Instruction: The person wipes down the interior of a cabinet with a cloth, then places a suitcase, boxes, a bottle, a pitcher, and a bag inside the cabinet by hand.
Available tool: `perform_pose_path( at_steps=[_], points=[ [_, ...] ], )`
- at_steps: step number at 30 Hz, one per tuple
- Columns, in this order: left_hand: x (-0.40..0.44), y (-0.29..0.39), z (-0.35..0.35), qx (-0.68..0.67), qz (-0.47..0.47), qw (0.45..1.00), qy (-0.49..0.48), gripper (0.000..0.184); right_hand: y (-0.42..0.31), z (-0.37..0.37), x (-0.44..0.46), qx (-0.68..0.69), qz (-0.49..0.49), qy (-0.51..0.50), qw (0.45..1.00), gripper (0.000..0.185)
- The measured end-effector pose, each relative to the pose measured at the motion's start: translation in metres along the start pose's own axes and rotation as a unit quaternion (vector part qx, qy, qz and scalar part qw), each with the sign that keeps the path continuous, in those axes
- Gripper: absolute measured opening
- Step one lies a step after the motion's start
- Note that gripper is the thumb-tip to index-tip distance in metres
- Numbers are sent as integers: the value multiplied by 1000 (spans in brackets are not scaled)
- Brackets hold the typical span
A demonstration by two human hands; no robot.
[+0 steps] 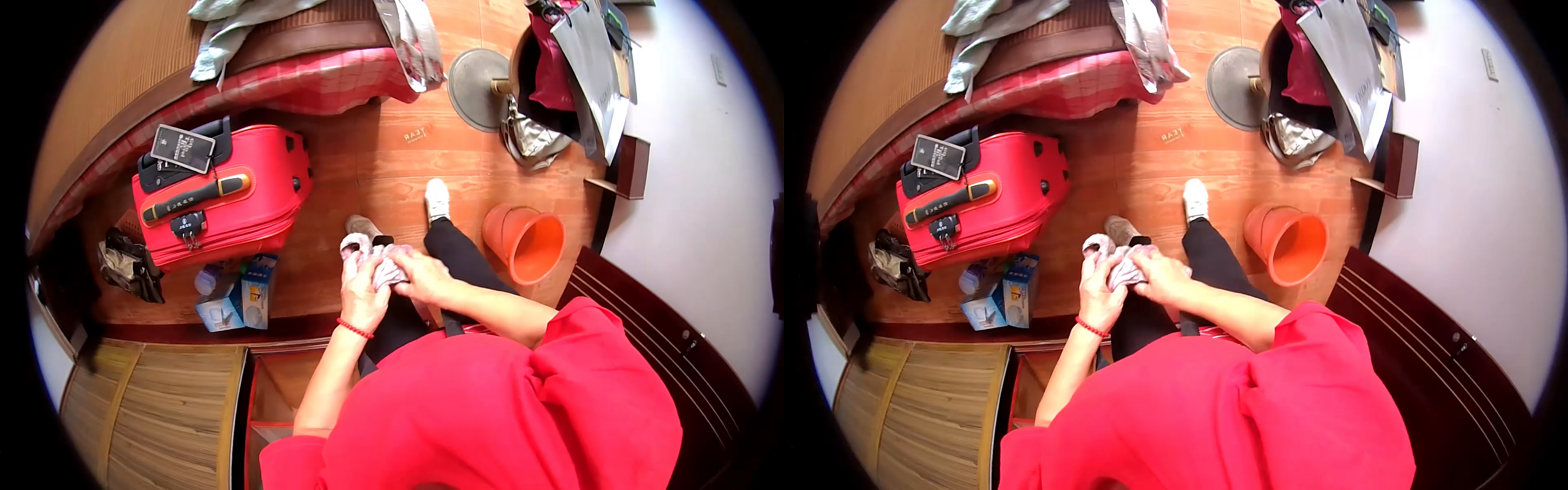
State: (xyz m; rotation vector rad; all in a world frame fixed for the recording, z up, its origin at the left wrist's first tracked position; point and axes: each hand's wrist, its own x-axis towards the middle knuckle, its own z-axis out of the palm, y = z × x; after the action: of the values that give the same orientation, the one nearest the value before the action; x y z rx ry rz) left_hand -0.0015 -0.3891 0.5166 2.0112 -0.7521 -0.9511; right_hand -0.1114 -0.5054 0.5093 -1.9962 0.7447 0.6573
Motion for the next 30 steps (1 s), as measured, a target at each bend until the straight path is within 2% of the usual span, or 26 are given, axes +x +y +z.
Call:
perform_pose_path(
  at_steps=[3, 4, 8, 11, 13, 15, 18, 22, 23, 26, 27, 28, 29, 30],
  points=[
    [6, 14, 20, 24, 9, 1000, -16, 49, 33, -9, -9, -5, -40, 109, 993, 46],
    [8, 17, 26, 19, 5, 999, -29, 53, 38, -18, -15, -1, -18, 123, 992, 42],
    [16, 32, 60, 37, 11, 998, -59, 56, 69, -52, -35, 53, -36, 176, 982, 32],
    [27, 50, 94, 64, 26, 994, -80, 57, 96, -71, -56, 82, -51, 218, 971, 30],
    [39, 64, 117, 29, -10, 995, -99, 55, 116, -79, -73, 103, -20, 231, 967, 31],
    [48, 64, 149, 39, 13, 992, -116, 50, 134, -88, -92, 126, 8, 262, 957, 31],
    [59, 80, 194, 103, -30, 968, -225, 45, 170, -89, -124, 162, 71, 321, 931, 31],
    [72, 123, 255, 25, -16, 928, -371, 42, 213, -88, -169, 180, 148, 406, 884, 29],
    [73, 127, 274, 40, 14, 916, -399, 47, 223, -87, -180, 183, 154, 413, 879, 29],
    [74, 138, 328, 27, 85, 864, -496, 59, 257, -73, -207, 250, 259, 467, 808, 30],
    [74, 137, 346, 27, 116, 846, -519, 61, 265, -71, -217, 236, 281, 476, 799, 29],
    [74, 138, 364, 10, 101, 824, -558, 64, 278, -61, -226, 237, 293, 486, 788, 30],
    [78, 158, 374, 52, 135, 792, -593, 67, 296, -50, -232, 239, 292, 498, 781, 30],
    [72, 148, 397, 70, 178, 776, -600, 66, 315, -35, -238, 228, 314, 515, 764, 30]
  ],
)
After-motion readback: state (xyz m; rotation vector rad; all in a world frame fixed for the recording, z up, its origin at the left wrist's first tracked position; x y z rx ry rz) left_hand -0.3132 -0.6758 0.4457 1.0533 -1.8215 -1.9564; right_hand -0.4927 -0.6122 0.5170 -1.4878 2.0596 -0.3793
